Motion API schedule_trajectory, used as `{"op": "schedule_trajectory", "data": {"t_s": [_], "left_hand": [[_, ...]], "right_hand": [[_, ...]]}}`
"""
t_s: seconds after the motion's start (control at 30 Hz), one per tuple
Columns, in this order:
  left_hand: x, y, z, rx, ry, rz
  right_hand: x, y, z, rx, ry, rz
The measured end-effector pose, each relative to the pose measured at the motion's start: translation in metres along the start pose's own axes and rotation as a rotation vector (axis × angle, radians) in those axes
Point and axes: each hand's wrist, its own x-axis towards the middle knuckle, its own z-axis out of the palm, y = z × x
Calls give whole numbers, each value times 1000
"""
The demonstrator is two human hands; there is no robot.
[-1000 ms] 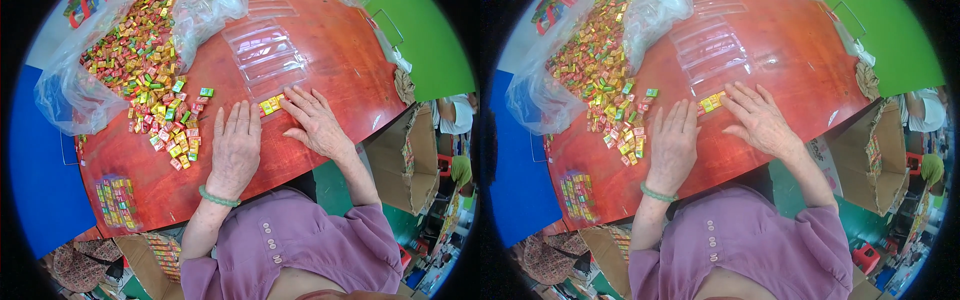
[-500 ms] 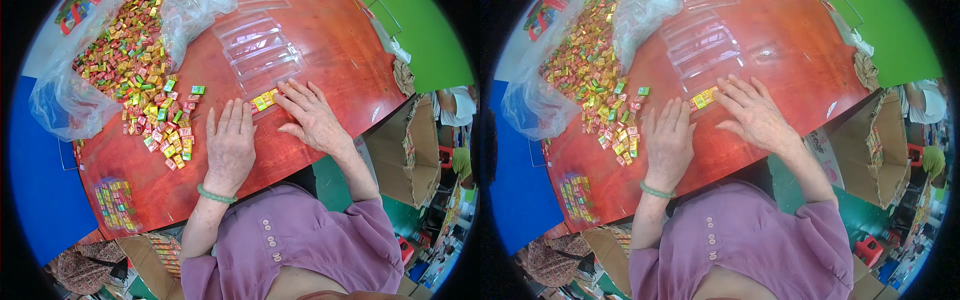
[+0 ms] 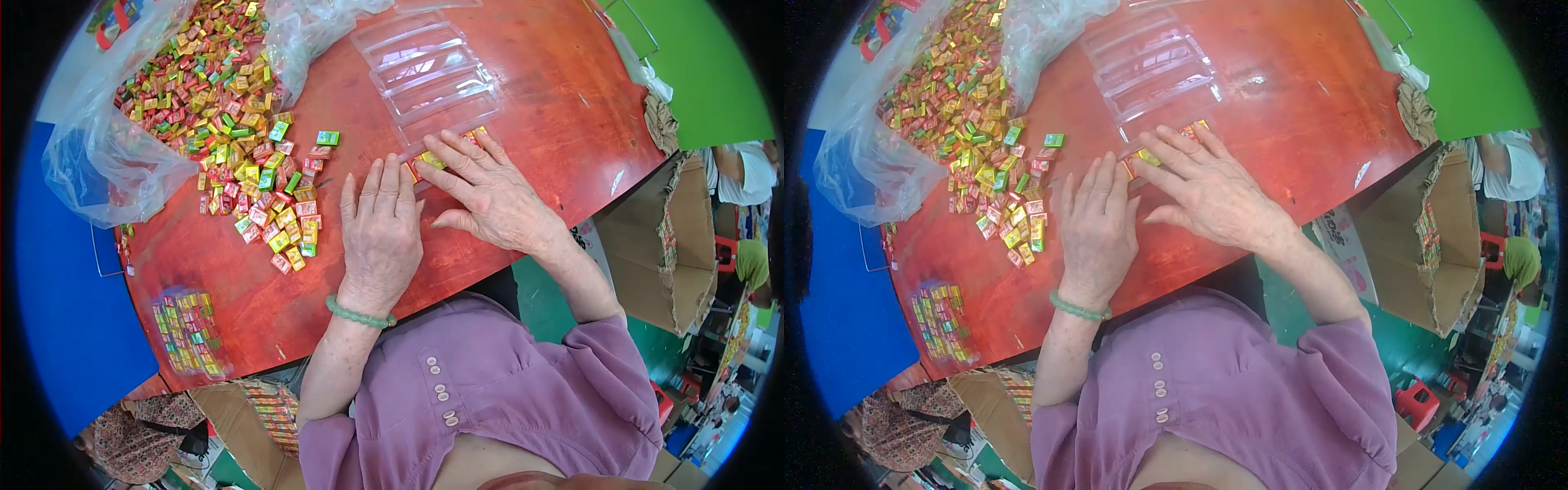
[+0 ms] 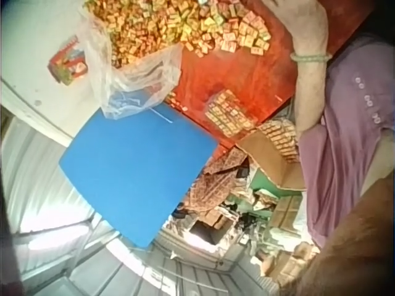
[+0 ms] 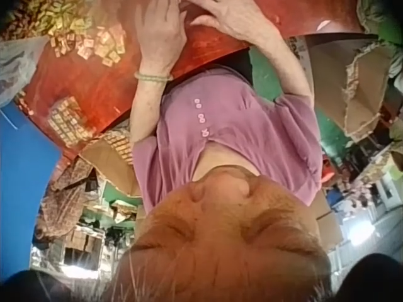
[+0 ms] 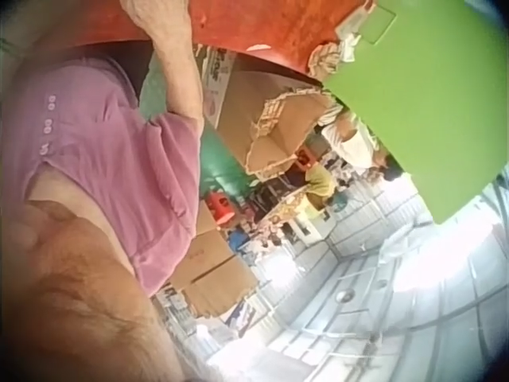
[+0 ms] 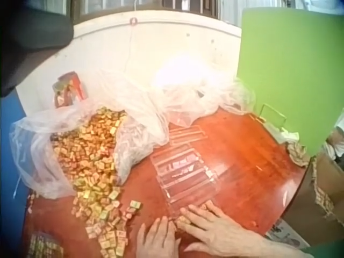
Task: Sorting and packing small wrapped candies into plastic blister-style trays at a factory workstation.
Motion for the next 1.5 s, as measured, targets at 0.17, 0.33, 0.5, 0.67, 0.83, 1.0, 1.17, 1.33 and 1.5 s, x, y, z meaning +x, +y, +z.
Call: {"op": "schedule_trajectory", "data": {"t_s": [0.17, 0.33, 0.5, 0.67, 0.83, 1.0, 1.17, 1.33, 1.5], "left_hand": [[-2, 1, 2, 44, -11, -1], [2, 4, -1, 85, -32, 28], [2, -6, -4, 29, -18, 4], [-3, -18, 6, 63, -41, 41], [-5, -11, 1, -12, -56, 52], [-27, -11, -10, -157, -78, 18], [-99, -25, -40, -60, -62, -107], [-122, -9, -58, -10, -25, -146], [-177, -12, -84, 51, 58, -290]], "right_hand": [[1, -1, 1, 14, 6, 5], [-6, 0, -4, -47, 0, 19], [-1, 0, 21, -56, 78, -44], [2, -9, 32, 38, 198, -95], [-10, -18, 30, 73, 159, -72], [-22, -43, 39, 181, 174, -118], [-19, -98, 55, 246, 234, -322], [-34, -106, 4, 443, 84, -247], [-33, -101, -4, 341, 69, -240]]}}
